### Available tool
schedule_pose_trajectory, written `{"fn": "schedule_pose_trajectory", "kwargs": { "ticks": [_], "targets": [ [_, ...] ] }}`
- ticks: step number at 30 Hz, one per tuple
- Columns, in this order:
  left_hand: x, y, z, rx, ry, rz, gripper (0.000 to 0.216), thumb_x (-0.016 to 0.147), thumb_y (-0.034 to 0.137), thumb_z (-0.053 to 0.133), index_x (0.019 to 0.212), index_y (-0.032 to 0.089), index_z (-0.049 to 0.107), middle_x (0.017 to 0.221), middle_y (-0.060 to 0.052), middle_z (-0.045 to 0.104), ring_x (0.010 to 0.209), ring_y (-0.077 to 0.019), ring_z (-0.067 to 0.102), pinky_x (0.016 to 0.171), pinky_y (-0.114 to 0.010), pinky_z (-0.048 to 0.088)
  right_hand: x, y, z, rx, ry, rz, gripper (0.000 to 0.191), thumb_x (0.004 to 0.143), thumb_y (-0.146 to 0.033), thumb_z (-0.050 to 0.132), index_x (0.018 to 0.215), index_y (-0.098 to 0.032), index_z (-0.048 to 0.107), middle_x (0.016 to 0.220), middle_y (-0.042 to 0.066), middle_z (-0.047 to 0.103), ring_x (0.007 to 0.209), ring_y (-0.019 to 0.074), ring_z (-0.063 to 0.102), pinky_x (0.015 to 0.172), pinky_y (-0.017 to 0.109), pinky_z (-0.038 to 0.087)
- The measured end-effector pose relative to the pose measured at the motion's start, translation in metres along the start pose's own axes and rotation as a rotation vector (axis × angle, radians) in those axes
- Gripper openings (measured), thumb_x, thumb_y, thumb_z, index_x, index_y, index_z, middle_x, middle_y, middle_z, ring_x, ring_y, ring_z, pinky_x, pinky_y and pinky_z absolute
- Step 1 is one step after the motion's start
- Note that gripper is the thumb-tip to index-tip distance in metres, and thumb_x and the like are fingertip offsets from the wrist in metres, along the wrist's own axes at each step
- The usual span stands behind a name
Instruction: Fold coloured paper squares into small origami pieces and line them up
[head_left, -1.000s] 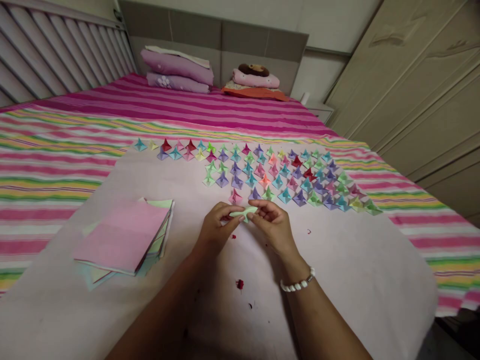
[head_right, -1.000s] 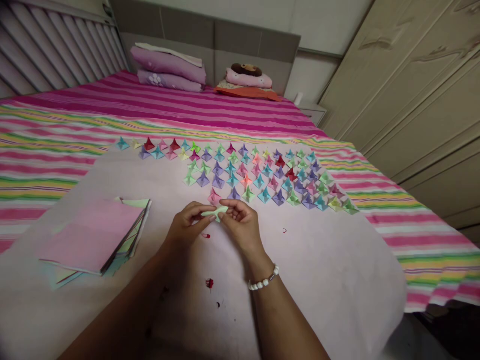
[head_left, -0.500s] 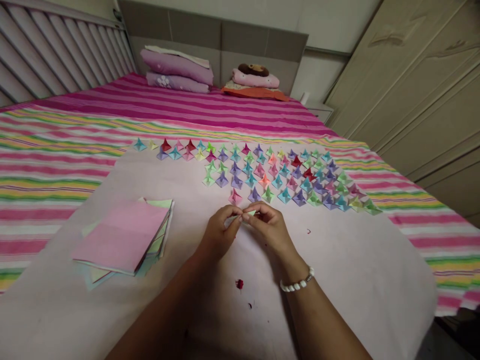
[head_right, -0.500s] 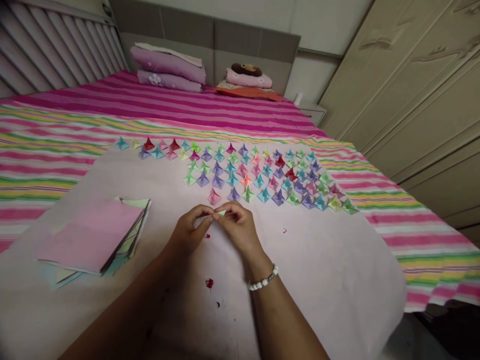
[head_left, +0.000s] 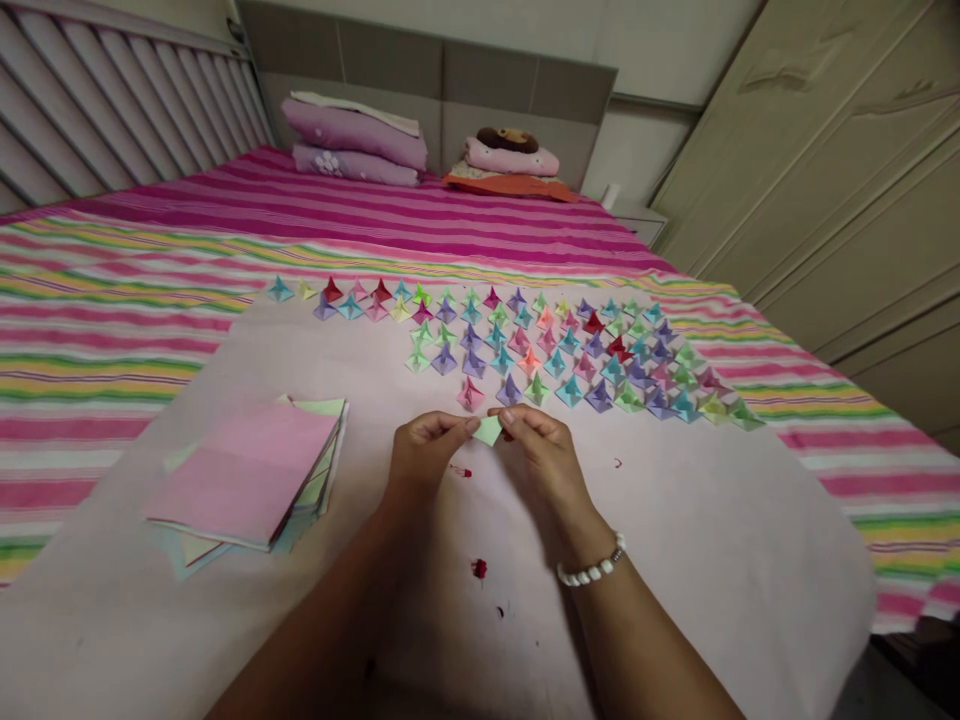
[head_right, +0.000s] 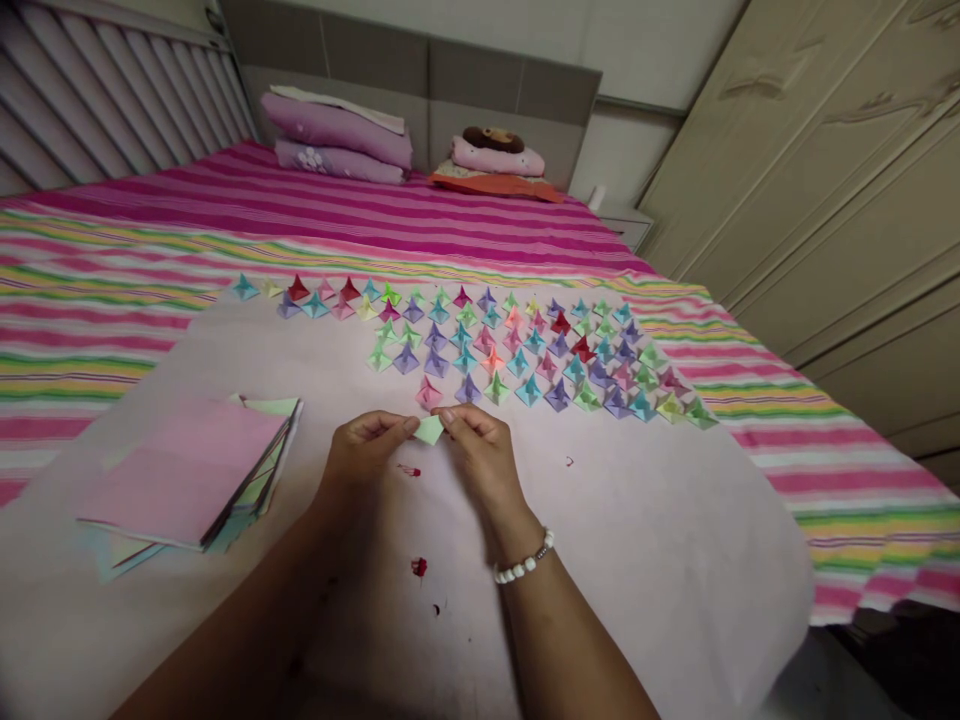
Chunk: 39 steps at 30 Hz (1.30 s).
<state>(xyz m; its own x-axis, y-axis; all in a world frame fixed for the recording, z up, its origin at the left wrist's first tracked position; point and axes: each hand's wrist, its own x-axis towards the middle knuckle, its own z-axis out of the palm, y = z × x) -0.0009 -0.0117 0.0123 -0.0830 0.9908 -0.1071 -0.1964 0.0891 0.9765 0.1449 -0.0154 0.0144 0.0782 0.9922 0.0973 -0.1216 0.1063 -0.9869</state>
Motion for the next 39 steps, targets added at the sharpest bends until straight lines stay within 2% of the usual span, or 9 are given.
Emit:
{"fn": "schedule_pose_trajectory", "kwargs": {
  "ticks": [4,7,10,13,16,19,28,34,39],
  "targets": [
    [0.003,-0.008,0.001,-0.168,-0.151,-0.042,0.043,0.054,0.032,0.085,0.092,0.016,0.073,0.085,-0.005,0.074,0.078,-0.0168,0.065,0.078,-0.03,0.049,0.001,0.005,-0.001,0.063,0.057,-0.004,0.015,0.075,-0.035,0.072,0.072,-0.02,0.073,0.063,-0.002,0.062,0.063,0.0127,0.053,0.067,0.027,0.043],
    [0.005,-0.014,0.003,-0.167,-0.226,-0.079,0.038,0.055,0.033,0.084,0.086,0.015,0.072,0.082,-0.006,0.073,0.079,-0.0179,0.066,0.077,-0.031,0.05,0.0,0.004,0.0,0.091,0.078,-0.01,0.015,0.071,-0.034,0.075,0.071,-0.02,0.07,0.062,-0.001,0.063,0.062,0.0138,0.056,0.065,0.028,0.045],
    [0.006,-0.017,0.001,-0.192,-0.181,-0.101,0.032,0.06,0.038,0.081,0.081,0.015,0.073,0.08,-0.006,0.072,0.079,-0.0176,0.066,0.072,-0.028,0.051,-0.003,0.0,0.002,0.046,0.063,-0.046,0.015,0.066,-0.031,0.078,0.07,-0.02,0.07,0.066,0.0,0.066,0.065,0.0147,0.058,0.066,0.029,0.046],
    [0.008,-0.017,0.0,-0.274,-0.174,-0.075,0.033,0.064,0.037,0.079,0.089,0.016,0.074,0.085,-0.006,0.071,0.082,-0.0163,0.064,0.074,-0.027,0.051,-0.004,-0.001,0.003,0.032,0.005,-0.039,0.015,0.069,-0.033,0.076,0.07,-0.02,0.07,0.068,0.0,0.066,0.066,0.0142,0.056,0.066,0.028,0.045],
    [0.007,-0.015,0.001,-0.328,-0.215,-0.047,0.033,0.065,0.035,0.079,0.091,0.016,0.075,0.085,-0.005,0.071,0.081,-0.0155,0.063,0.078,-0.028,0.049,-0.003,0.0,0.002,0.108,-0.071,0.032,0.017,0.075,-0.037,0.071,0.071,-0.02,0.071,0.064,-0.001,0.062,0.064,0.0137,0.054,0.067,0.028,0.044],
    [0.006,-0.013,0.003,-0.352,-0.271,-0.062,0.034,0.063,0.034,0.08,0.091,0.015,0.074,0.081,-0.004,0.07,0.078,-0.0148,0.062,0.078,-0.028,0.048,-0.003,0.001,0.003,0.205,-0.113,0.102,0.015,0.072,-0.035,0.074,0.07,-0.02,0.07,0.063,-0.001,0.061,0.063,0.0136,0.054,0.067,0.029,0.043],
    [0.009,-0.012,-0.001,-0.297,-0.186,-0.126,0.038,0.053,0.035,0.086,0.08,0.015,0.067,0.064,0.003,0.063,0.056,-0.005,0.051,0.057,-0.019,0.039,-0.005,-0.007,0.005,0.272,-0.125,0.178,0.016,0.068,-0.034,0.077,0.069,-0.02,0.069,0.061,-0.002,0.061,0.059,0.0126,0.05,0.062,0.029,0.043],
    [0.009,-0.007,0.0,-0.273,-0.168,-0.149,0.041,0.047,0.037,0.087,0.071,0.016,0.061,0.057,0.003,0.061,0.052,-0.0066,0.053,0.051,-0.019,0.036,-0.004,-0.007,0.003,0.258,-0.113,0.175,0.015,0.067,-0.032,0.076,0.076,-0.021,0.073,0.061,0.0,0.065,0.058,0.0139,0.055,0.061,0.03,0.046],
    [0.009,-0.007,-0.001,-0.189,-0.163,-0.117,0.036,0.052,0.036,0.084,0.073,0.015,0.063,0.057,0.002,0.063,0.052,-0.0084,0.056,0.052,-0.021,0.04,-0.001,-0.003,0.001,0.13,-0.082,0.115,0.017,0.066,-0.031,0.074,0.079,-0.02,0.073,0.059,0.0,0.066,0.054,0.0143,0.057,0.057,0.03,0.047]
  ]
}}
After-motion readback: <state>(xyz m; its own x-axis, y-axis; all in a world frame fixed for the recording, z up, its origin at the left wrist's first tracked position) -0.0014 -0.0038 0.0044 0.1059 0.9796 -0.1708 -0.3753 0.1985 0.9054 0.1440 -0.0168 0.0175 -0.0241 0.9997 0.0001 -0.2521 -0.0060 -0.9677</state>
